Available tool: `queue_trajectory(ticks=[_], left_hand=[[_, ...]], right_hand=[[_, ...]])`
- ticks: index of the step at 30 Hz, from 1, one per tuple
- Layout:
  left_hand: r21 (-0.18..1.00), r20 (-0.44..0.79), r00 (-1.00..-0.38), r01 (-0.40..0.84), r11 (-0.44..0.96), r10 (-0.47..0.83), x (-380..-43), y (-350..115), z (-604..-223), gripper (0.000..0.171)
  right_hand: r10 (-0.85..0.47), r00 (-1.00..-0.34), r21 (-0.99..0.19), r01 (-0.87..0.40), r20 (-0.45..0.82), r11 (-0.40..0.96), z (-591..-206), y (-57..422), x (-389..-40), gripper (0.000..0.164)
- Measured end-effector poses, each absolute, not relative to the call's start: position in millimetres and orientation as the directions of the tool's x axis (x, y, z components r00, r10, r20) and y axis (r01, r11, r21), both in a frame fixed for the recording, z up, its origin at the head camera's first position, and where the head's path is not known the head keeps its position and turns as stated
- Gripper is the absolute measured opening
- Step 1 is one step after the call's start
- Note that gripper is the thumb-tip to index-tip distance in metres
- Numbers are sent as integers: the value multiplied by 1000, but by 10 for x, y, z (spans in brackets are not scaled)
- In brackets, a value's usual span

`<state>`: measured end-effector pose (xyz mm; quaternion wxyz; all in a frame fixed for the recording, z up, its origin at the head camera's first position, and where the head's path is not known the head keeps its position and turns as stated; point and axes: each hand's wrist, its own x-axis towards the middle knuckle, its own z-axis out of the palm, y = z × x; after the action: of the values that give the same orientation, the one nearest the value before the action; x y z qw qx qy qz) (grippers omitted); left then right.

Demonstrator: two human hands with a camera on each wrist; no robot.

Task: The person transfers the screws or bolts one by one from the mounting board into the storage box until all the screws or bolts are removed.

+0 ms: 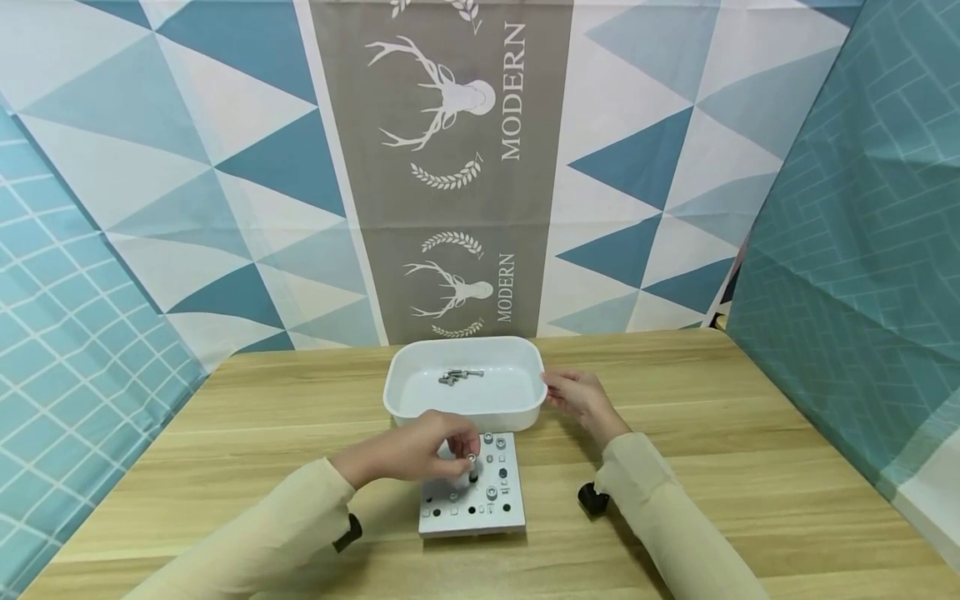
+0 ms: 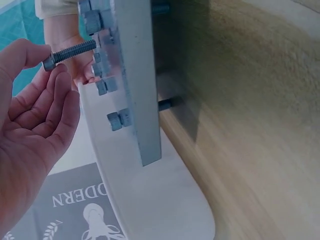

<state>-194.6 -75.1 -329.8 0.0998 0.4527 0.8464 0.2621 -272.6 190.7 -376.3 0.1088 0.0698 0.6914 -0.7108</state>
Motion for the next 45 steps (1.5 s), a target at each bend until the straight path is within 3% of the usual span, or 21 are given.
queue_trajectory(ticks=[20, 33, 45], left_hand=[[483, 150, -565, 758, 438, 812, -2034, -755, -3082, 7], [526, 150, -629, 704, 477, 763, -2182, -800, -3027, 7], [516, 187, -625, 719, 465, 758, -2334, -893, -2979, 6]], right_hand=[[-75, -966, -967, 251, -248, -39, -3776, 1937, -2695, 47], [-80, -963, -966, 258, -256, -11, -3753, 1933, -2730, 47], [-73, -964, -967, 256, -255, -6, -3764, 1941, -2735, 46]])
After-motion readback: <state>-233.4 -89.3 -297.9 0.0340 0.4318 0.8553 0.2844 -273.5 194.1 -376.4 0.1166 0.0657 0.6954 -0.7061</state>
